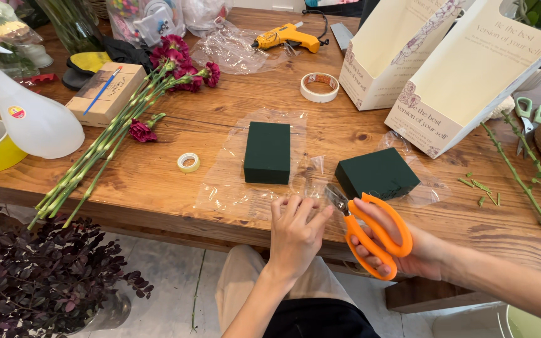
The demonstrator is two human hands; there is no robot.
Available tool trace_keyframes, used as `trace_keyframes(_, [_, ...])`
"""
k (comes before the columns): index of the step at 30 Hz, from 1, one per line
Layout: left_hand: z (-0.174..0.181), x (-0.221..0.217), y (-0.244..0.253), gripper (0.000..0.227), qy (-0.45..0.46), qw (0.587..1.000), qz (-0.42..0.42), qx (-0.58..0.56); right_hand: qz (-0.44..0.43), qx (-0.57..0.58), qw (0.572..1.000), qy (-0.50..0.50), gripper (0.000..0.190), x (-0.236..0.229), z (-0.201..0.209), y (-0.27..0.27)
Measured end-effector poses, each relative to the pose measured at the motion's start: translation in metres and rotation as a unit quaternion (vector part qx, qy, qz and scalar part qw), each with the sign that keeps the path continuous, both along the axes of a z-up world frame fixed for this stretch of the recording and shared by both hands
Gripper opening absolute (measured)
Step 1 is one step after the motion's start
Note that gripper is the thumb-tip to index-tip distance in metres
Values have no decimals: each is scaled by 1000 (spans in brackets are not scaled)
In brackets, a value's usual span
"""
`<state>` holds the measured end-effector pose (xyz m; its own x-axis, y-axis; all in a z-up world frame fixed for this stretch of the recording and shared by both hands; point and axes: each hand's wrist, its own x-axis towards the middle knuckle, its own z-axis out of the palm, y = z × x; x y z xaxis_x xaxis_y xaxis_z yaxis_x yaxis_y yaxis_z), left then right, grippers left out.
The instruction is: The person wraps two rectangular blocks of green floral foam in clear plastic wrap. They use orange-handled scissors to cut the plastic and a roll of clear tape to secure the wrap around each block.
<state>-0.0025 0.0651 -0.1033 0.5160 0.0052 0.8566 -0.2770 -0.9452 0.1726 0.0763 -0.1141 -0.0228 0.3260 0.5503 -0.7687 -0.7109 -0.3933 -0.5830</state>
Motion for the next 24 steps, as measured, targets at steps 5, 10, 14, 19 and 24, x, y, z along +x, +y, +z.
trace_keyframes(5, [3,1,1,17,1,999,-17,-31,12,-7,1000,12,77,10,2,10])
trace_keyframes(10, [4,3,2,19,-1,999,-18,-44,0,-5,1000,-10,72,17,-3,18])
trace_keyframes(14, [5,3,4,18,-7,998,-22,-54,7,-4,999,-33,70,18,1,22])
trace_keyframes(19, [8,3,6,16,-8,997,-29,-67,-9,-19,1000,-19,69,24,2,29])
trace_keyframes(24, [8,3,8,16,-12,996,-33,-85,-15,-7,1000,-3,74,32,1,30])
